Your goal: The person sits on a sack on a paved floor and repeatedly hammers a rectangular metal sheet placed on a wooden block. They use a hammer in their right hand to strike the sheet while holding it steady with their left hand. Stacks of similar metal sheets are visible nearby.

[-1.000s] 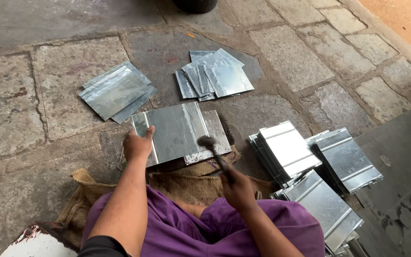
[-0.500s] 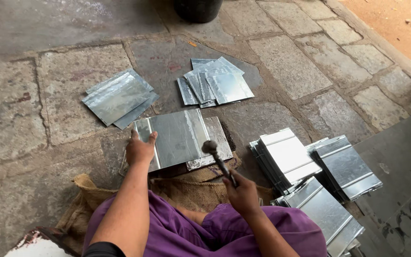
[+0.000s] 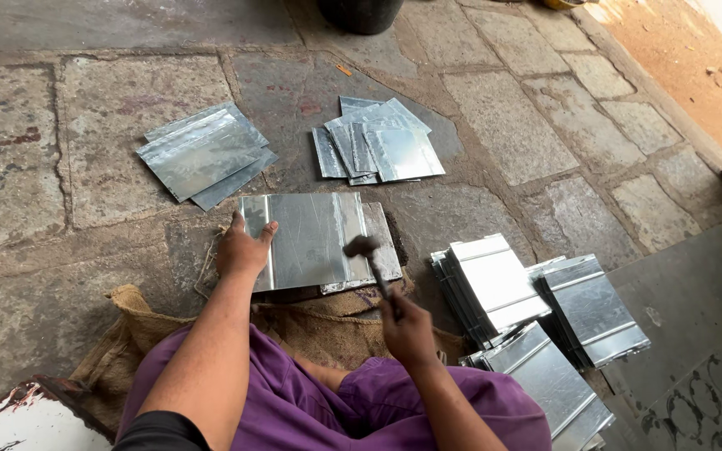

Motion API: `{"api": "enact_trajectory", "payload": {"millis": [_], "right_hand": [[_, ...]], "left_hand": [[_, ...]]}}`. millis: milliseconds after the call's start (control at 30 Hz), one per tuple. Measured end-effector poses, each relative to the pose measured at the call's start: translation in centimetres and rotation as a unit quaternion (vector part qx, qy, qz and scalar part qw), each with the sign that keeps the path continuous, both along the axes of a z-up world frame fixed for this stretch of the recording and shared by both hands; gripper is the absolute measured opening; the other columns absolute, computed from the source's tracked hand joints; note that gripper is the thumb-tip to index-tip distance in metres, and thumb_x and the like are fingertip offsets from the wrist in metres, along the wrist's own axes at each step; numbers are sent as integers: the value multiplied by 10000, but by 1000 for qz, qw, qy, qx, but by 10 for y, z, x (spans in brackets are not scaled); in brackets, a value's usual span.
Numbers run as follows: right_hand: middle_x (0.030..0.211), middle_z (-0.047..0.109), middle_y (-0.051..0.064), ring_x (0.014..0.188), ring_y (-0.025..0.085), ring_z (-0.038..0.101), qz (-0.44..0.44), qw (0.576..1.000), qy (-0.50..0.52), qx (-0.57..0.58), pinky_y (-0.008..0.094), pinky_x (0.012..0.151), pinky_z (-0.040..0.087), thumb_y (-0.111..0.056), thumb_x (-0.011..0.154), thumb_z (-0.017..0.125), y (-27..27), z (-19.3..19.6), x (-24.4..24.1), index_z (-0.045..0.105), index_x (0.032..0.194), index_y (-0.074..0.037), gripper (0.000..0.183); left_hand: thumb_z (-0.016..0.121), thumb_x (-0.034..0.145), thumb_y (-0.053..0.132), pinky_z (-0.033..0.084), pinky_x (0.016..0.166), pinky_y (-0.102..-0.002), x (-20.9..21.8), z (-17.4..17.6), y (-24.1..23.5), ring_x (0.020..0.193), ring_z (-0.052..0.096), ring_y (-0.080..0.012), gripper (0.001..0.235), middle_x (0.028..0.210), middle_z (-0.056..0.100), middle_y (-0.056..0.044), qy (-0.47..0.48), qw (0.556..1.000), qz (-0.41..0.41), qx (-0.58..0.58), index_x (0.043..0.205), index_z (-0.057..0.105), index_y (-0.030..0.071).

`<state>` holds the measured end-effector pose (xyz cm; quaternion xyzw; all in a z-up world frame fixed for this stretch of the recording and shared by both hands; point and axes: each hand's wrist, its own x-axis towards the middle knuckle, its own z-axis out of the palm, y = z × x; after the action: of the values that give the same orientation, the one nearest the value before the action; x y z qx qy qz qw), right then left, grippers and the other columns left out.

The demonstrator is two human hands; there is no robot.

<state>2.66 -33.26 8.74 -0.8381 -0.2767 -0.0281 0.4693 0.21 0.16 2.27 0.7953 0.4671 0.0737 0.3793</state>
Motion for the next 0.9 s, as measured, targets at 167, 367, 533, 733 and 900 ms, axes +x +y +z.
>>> {"api": "enact_trajectory", "payload": {"millis": [167, 367, 533, 733, 900], "right_hand": [[729, 669, 24, 588, 79, 606, -24, 990, -64, 123, 254, 500, 477, -129, 1041, 611, -16, 4, 14, 677, 1159, -61, 151], [752, 683, 25, 609, 59, 627, 8, 996, -76, 42, 229, 511, 495, -133, 1026, 639, 0, -8, 14, 709, 1209, -66, 207], [783, 729, 37, 633, 85, 669, 15, 998, -49, 36, 257, 490, 510, -164, 948, 716, 4, -7, 21, 675, 1242, -19, 330], [724, 665, 52, 530, 101, 593, 2, 987, -35, 154, 253, 453, 492, -158, 1043, 614, 7, -14, 24, 693, 1217, -49, 221], [857, 744, 67, 717, 92, 701, 10, 1000, -9, -1, 257, 589, 547, -151, 992, 701, 8, -24, 33, 679, 1220, 11, 281]], "left_hand": [[632, 854, 739, 579, 945, -480, -2, -5, 1, 1281, 613, -372, 1031, 1484, 554, -190, 9, 1000, -16, 6, 1611, 309, 118], [638, 841, 753, 565, 965, -488, 1, -2, 0, 1303, 588, -379, 1062, 1505, 527, -184, 11, 1000, -26, 10, 1614, 290, 114], [617, 854, 739, 585, 940, -473, 2, 8, 1, 1261, 627, -364, 1029, 1501, 535, -186, 13, 999, -32, 6, 1611, 300, 120], [590, 856, 708, 642, 829, -446, -3, 13, -3, 1169, 692, -341, 1015, 1491, 545, -186, 26, 999, -35, -16, 1627, 274, 128], [609, 861, 741, 625, 822, -452, -3, 10, -2, 1200, 656, -348, 1002, 1485, 542, -185, 39, 998, -39, 1, 1603, 305, 141]]}}
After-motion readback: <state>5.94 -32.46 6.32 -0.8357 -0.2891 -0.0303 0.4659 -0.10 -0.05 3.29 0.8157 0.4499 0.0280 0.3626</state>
